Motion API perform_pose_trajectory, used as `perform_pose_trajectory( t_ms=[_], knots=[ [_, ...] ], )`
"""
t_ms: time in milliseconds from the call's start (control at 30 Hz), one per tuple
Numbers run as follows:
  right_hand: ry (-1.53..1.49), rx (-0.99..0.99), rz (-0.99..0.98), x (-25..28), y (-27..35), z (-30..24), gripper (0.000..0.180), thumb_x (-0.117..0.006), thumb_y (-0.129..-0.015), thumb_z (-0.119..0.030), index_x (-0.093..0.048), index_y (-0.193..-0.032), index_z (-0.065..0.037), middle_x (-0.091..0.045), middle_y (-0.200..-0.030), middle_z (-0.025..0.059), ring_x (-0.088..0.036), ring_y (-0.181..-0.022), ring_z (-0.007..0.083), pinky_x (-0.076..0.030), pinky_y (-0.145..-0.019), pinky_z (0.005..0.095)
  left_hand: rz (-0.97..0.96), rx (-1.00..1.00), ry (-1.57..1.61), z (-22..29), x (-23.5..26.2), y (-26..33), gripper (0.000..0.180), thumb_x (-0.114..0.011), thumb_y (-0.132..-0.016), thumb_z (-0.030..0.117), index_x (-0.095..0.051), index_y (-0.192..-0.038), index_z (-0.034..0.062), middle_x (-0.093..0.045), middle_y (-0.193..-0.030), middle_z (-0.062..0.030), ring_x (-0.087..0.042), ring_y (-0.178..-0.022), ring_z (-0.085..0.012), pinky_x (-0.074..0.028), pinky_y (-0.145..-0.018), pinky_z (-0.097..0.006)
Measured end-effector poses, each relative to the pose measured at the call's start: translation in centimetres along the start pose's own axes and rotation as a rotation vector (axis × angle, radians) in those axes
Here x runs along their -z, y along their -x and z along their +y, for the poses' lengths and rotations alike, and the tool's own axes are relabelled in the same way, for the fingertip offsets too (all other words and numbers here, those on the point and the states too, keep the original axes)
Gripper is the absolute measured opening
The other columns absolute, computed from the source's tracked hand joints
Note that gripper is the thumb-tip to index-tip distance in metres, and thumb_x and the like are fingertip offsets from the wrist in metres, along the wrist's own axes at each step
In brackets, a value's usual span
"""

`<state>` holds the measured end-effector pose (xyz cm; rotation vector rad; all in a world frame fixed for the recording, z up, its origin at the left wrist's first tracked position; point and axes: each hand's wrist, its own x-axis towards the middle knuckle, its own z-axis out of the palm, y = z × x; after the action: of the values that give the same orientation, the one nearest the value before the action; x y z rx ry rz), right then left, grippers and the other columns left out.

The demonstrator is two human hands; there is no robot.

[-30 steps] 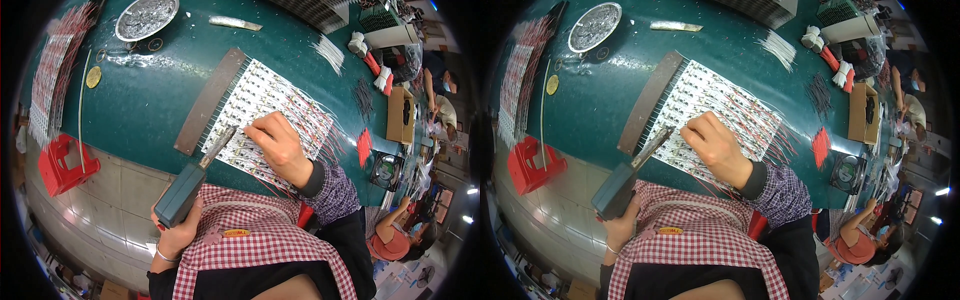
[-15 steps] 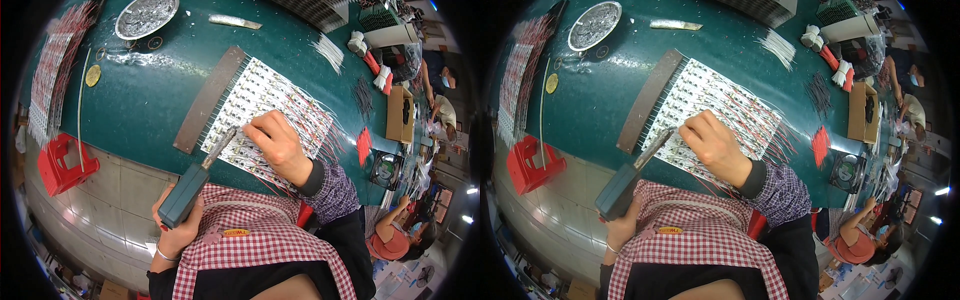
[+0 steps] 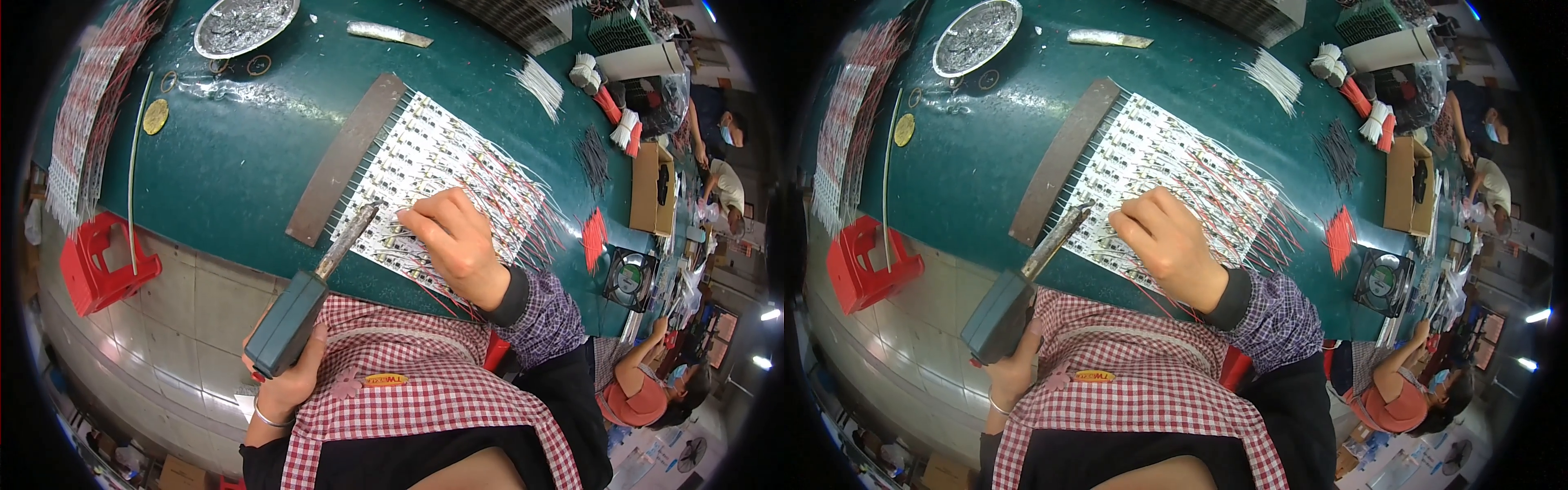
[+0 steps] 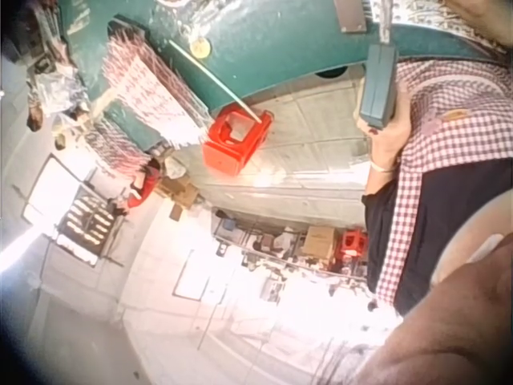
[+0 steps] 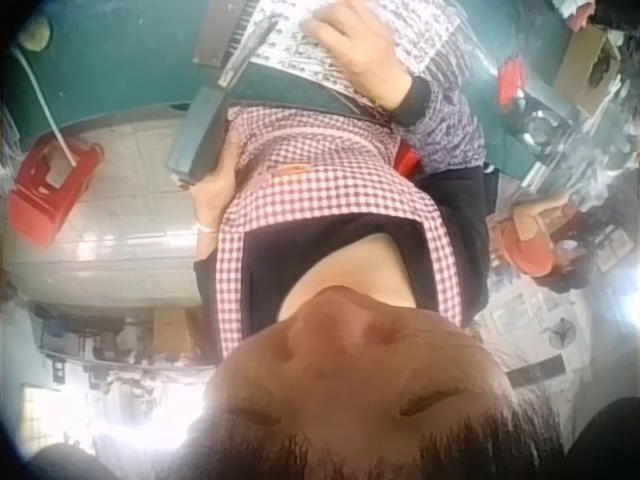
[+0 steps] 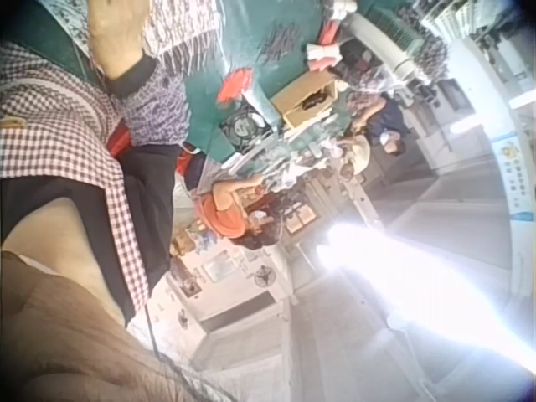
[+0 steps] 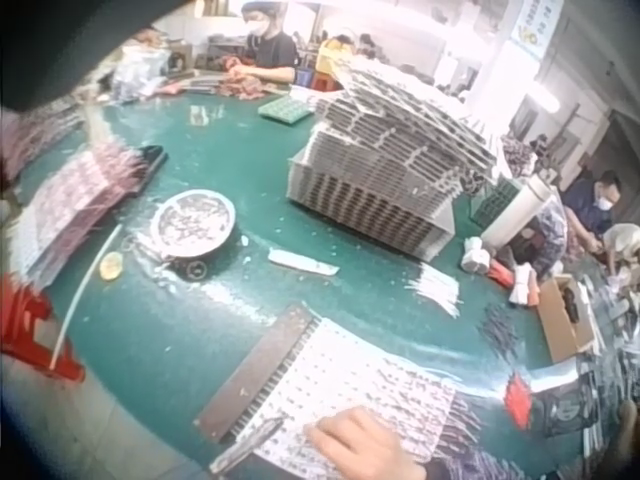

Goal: The person arranges wires onto an electronic board by hand and solders the wire connections to the board using a soldering iron.

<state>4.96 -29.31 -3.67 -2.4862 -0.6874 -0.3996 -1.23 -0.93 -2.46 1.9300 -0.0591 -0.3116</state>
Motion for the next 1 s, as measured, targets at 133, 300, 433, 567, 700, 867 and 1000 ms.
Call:
perform_pose_trajectory(
  t_ms=[133, 300, 433, 567, 700, 867, 1000],
  knots=[
    [-0.019, -0.014, -0.007, -0.2, 0.2, -0.2, 0.031, -0.062, -0.07, -0.002, -0.062, -0.101, 0.001, -0.059, -0.094, 0.0103, -0.057, -0.084, 0.0257, -0.05, -0.07, 0.0333, -0.004, 0.036, -0.008, 0.2, 0.1, 0.1, 0.033, -0.077, -0.082, 0.006, -0.066, -0.111, -0.004, -0.069, -0.103, -0.0109, -0.064, -0.09, -0.019, -0.051, -0.08, -0.031],
    [-0.032, -0.039, -0.036, -0.3, 0.3, -0.3, 0.03, -0.062, -0.069, -0.001, -0.062, -0.099, 0.0, -0.058, -0.096, 0.01, -0.056, -0.086, 0.0251, -0.049, -0.069, 0.0323, 0.103, -0.055, 0.014, 0.8, -0.7, -0.7, 0.02, -0.074, -0.074, -0.002, -0.069, -0.092, -0.0055, -0.068, -0.083, -0.0127, -0.067, -0.069, -0.0203, -0.053, -0.063, -0.03],
    [-0.027, -0.046, -0.034, -0.4, 0.3, -0.4, 0.03, -0.062, -0.069, 0.001, -0.062, -0.099, 0.0, -0.058, -0.095, 0.01, -0.056, -0.085, 0.025, -0.049, -0.069, 0.0323, 0.069, -0.054, 0.008, 0.3, -0.6, -0.4, 0.02, -0.074, -0.073, -0.003, -0.068, -0.092, -0.0061, -0.067, -0.084, -0.0134, -0.067, -0.07, -0.0203, -0.052, -0.063, -0.029],
    [-0.023, -0.04, -0.029, -0.5, 0.3, -0.4, 0.03, -0.063, -0.07, 0.001, -0.062, -0.1, 0.0, -0.058, -0.095, 0.01, -0.056, -0.085, 0.0248, -0.049, -0.069, 0.0322, 0.054, -0.032, 0.01, 0.3, -0.5, -0.2, 0.02, -0.073, -0.073, -0.003, -0.068, -0.092, -0.0062, -0.067, -0.085, -0.0138, -0.066, -0.071, -0.0202, -0.052, -0.063, -0.029],
    [-0.002, -0.029, -0.027, -0.5, 0.3, -0.4, 0.03, -0.063, -0.07, 0.002, -0.062, -0.1, 0.001, -0.058, -0.094, 0.0099, -0.056, -0.084, 0.0244, -0.049, -0.069, 0.0317, 0.016, -0.053, -0.029, 0.4, -0.4, -0.5, 0.019, -0.072, -0.073, -0.004, -0.068, -0.091, -0.0052, -0.065, -0.085, -0.0131, -0.065, -0.068, -0.0217, -0.051, -0.06, -0.03],
    [-0.018, -0.055, -0.007, -0.6, 0.1, -0.7, 0.032, -0.062, -0.067, 0.006, -0.066, -0.099, 0.001, -0.06, -0.091, 0.0109, -0.059, -0.08, 0.026, -0.049, -0.066, 0.0344, -0.015, -0.062, -0.092, 0.0, -0.4, -0.3, 0.017, -0.072, -0.073, -0.004, -0.067, -0.089, -0.0043, -0.064, -0.083, -0.0124, -0.064, -0.066, -0.0228, -0.05, -0.058, -0.03],
    [-0.018, -0.053, -0.005, -0.6, 0.1, -0.7, 0.032, -0.061, -0.067, 0.006, -0.065, -0.099, 0.001, -0.06, -0.091, 0.0111, -0.059, -0.08, 0.0264, -0.049, -0.066, 0.0352, -0.019, -0.053, -0.092, 0.0, -0.3, -0.3, 0.017, -0.072, -0.073, -0.004, -0.067, -0.089, -0.0044, -0.064, -0.082, -0.0122, -0.064, -0.065, -0.0216, -0.05, -0.058, -0.03]
  ],
)
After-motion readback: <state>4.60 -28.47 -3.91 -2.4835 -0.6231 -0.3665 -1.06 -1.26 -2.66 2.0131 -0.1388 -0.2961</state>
